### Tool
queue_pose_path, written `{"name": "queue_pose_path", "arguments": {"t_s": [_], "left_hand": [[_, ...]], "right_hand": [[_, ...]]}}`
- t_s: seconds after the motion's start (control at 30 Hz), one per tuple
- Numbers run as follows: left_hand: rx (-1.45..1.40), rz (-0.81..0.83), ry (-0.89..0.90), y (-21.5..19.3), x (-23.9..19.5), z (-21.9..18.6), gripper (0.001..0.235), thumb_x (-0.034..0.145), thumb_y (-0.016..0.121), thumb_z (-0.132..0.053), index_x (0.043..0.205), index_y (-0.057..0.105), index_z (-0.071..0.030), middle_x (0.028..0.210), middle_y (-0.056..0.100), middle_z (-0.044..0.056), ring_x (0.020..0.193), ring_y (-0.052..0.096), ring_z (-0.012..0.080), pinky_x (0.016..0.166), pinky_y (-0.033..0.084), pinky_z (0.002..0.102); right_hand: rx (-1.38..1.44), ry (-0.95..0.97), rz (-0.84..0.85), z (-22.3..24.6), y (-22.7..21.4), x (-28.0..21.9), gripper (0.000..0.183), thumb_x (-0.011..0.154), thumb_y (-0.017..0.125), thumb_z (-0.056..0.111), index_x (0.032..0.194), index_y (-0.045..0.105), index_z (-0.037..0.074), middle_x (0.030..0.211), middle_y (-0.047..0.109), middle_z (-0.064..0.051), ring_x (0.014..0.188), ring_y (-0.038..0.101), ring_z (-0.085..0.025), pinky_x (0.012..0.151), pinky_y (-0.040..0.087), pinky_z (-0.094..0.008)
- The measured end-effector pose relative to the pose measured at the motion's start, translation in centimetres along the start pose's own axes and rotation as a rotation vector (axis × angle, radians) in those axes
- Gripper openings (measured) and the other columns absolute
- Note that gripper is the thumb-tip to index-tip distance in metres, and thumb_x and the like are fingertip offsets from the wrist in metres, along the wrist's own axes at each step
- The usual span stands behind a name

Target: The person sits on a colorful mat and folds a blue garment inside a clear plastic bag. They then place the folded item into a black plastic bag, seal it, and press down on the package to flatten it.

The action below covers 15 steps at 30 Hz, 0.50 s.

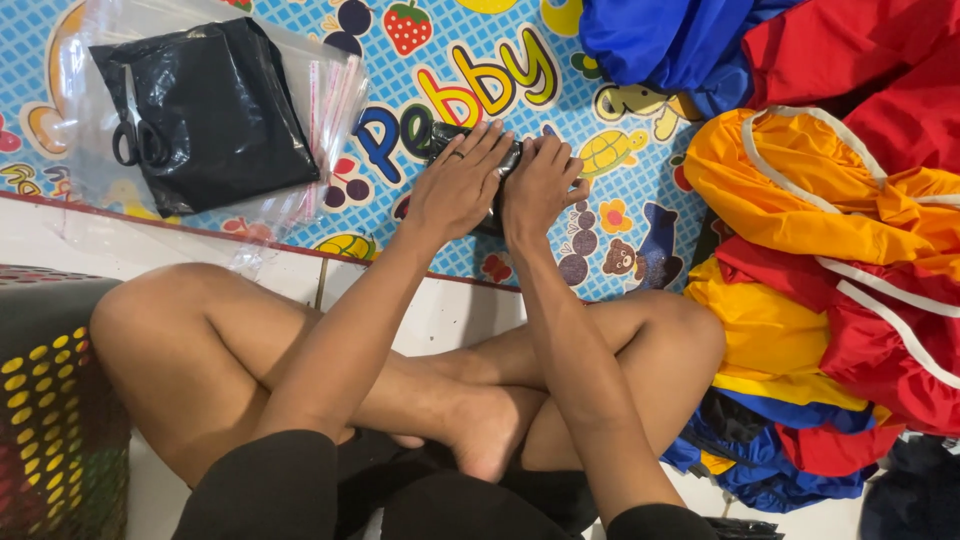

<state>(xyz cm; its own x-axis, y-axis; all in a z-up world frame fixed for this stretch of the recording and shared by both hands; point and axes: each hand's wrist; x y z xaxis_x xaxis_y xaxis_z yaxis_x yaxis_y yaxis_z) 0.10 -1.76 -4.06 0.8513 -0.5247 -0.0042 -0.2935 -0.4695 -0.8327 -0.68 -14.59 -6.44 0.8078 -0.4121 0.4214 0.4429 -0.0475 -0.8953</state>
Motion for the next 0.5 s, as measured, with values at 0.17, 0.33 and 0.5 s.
{"name": "queue_pose_path", "arguments": {"t_s": [0.17,0.33,0.5], "left_hand": [[0.056,-0.082,0.08,-0.4,-0.3,0.8,0.053,0.111,0.031,-0.033,0.163,0.035,-0.025,0.168,0.031,-0.003,0.155,0.027,0.0168,0.128,0.016,0.036],[0.091,-0.156,0.082,-0.2,-0.4,0.9,0.054,0.113,0.031,-0.037,0.165,0.029,-0.024,0.171,0.022,-0.004,0.157,0.022,0.0153,0.129,0.017,0.034],[0.067,-0.155,0.089,0.1,-0.4,1.1,0.054,0.113,0.032,-0.038,0.164,0.033,-0.022,0.17,0.024,-0.002,0.156,0.023,0.0159,0.129,0.017,0.034]], "right_hand": [[0.018,0.023,0.019,0.8,-1.1,0.3,0.02,0.106,0.047,0.036,0.095,0.044,0.02,0.087,0.039,0.005,0.092,0.046,-0.021,0.089,0.028,-0.047],[0.078,0.038,0.064,0.8,-1.3,0.3,0.019,0.107,0.046,0.038,0.099,0.044,0.021,0.089,0.04,0.004,0.094,0.047,-0.022,0.089,0.028,-0.049],[0.178,0.083,0.116,0.5,-2.1,0.6,0.016,0.107,0.048,0.034,0.103,0.047,0.019,0.091,0.044,0.002,0.097,0.049,-0.024,0.091,0.029,-0.051]]}}
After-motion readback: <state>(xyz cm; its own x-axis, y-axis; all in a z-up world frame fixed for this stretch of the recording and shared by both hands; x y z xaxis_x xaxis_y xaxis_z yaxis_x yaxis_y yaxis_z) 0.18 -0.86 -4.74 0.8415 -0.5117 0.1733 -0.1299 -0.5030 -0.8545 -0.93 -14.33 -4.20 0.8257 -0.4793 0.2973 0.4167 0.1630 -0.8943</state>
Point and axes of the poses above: each hand's wrist, its own x-axis towards the middle knuckle, its own y-axis out of the palm, z = x × y
